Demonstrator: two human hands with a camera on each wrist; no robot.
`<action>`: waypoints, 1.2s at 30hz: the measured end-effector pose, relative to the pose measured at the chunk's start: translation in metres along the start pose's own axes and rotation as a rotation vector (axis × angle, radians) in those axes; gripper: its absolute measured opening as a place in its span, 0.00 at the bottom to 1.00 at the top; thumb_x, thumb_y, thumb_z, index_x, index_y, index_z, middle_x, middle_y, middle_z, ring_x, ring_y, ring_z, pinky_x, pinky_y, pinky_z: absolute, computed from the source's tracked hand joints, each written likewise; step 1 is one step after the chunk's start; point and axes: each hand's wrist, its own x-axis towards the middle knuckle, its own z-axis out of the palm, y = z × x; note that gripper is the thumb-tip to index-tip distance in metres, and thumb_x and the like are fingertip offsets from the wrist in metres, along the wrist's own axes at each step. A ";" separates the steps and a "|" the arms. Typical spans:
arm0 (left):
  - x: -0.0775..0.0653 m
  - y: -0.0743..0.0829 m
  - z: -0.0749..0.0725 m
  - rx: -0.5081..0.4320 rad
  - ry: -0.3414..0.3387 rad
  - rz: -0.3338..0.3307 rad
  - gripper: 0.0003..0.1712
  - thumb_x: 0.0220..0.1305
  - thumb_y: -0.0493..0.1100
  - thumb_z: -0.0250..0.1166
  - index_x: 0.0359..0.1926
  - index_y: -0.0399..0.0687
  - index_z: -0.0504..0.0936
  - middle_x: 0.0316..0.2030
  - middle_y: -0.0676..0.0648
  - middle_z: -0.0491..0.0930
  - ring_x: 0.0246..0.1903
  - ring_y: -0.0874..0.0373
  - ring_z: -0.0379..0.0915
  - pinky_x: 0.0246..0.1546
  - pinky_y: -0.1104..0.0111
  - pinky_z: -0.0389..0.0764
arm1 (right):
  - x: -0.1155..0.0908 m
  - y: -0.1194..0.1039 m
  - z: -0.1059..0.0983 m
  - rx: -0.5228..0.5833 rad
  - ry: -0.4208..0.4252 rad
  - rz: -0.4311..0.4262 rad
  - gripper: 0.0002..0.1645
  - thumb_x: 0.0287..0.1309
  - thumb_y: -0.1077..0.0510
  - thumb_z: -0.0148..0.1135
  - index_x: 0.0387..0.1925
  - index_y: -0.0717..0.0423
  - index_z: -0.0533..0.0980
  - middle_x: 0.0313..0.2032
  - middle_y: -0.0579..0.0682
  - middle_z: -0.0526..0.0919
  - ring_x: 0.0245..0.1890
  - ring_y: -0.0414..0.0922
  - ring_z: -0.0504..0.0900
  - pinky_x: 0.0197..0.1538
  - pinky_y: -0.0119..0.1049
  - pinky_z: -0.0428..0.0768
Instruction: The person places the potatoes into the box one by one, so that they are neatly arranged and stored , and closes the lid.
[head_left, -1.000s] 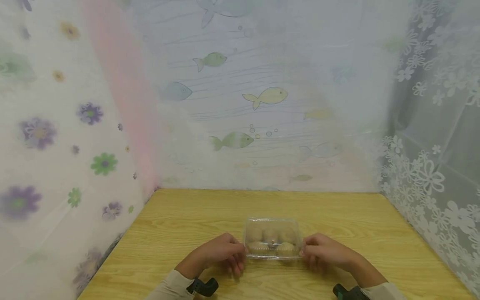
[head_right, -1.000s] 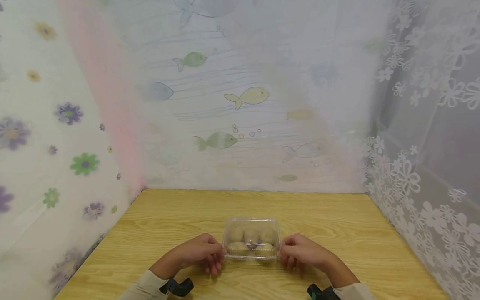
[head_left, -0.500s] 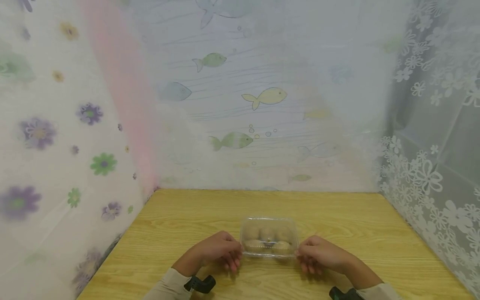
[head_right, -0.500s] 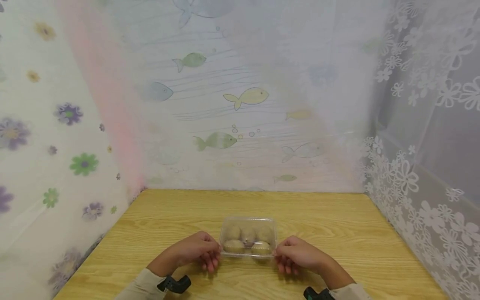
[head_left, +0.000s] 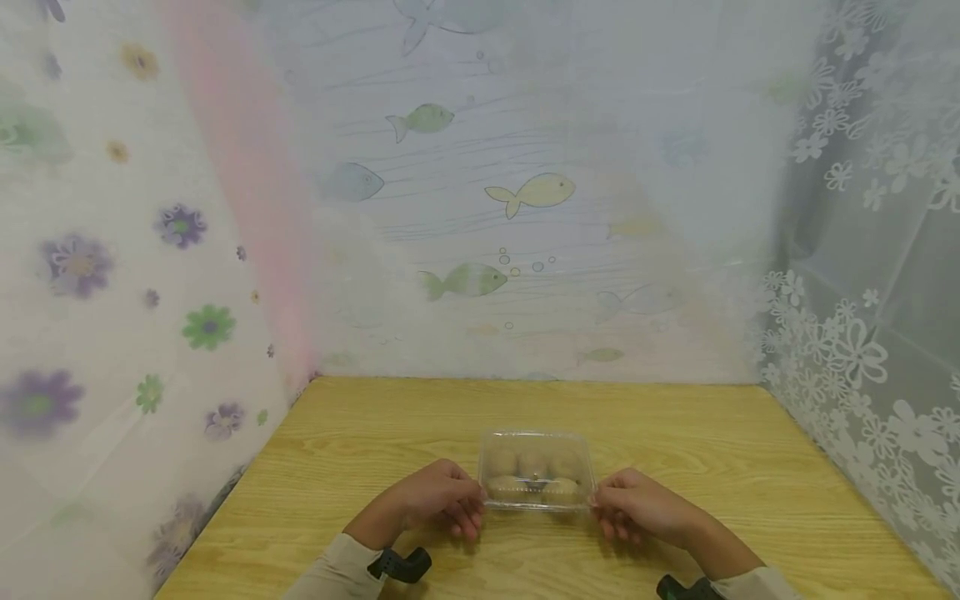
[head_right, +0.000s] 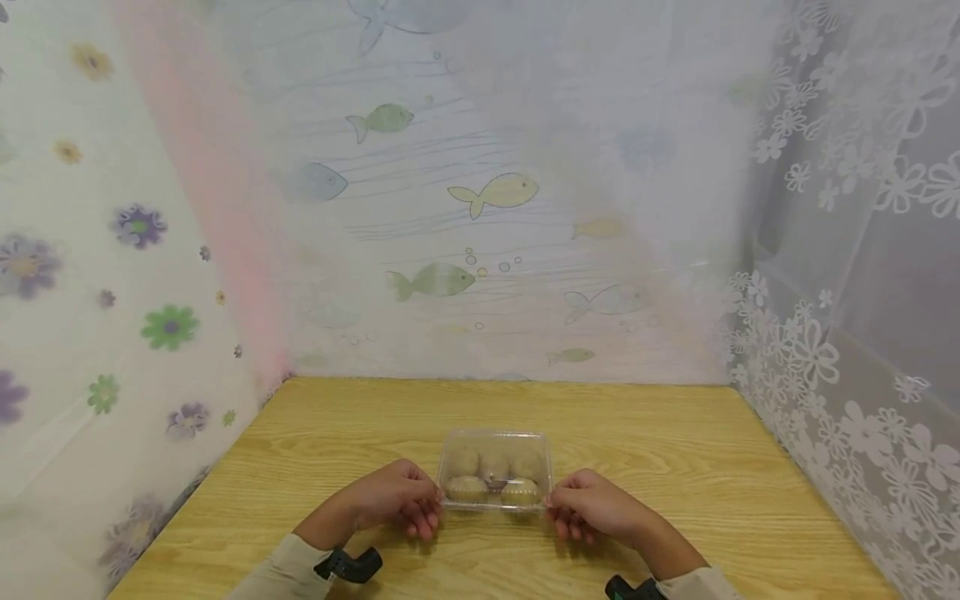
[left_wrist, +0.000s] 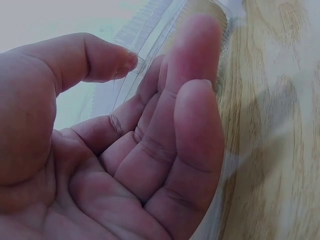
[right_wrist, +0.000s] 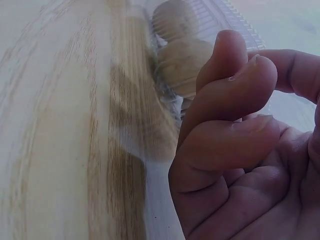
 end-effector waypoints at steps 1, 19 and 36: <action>0.000 0.000 0.000 -0.001 0.001 -0.002 0.18 0.68 0.44 0.64 0.36 0.29 0.87 0.25 0.47 0.88 0.23 0.59 0.85 0.23 0.72 0.82 | 0.000 0.000 0.000 -0.001 0.002 0.002 0.27 0.77 0.54 0.52 0.40 0.80 0.76 0.22 0.47 0.81 0.16 0.35 0.70 0.20 0.27 0.68; -0.003 0.000 0.001 -0.003 0.011 -0.005 0.17 0.68 0.44 0.64 0.34 0.30 0.86 0.24 0.47 0.87 0.21 0.59 0.85 0.22 0.71 0.81 | 0.001 -0.001 0.001 -0.012 0.006 -0.003 0.28 0.77 0.54 0.53 0.41 0.82 0.76 0.21 0.46 0.80 0.16 0.35 0.69 0.20 0.28 0.68; 0.000 -0.001 -0.001 0.005 -0.004 -0.003 0.18 0.69 0.45 0.64 0.36 0.30 0.87 0.25 0.46 0.88 0.22 0.59 0.85 0.23 0.71 0.82 | 0.000 0.001 -0.003 -0.007 -0.011 -0.006 0.26 0.78 0.54 0.52 0.40 0.79 0.77 0.21 0.46 0.80 0.16 0.35 0.69 0.21 0.29 0.68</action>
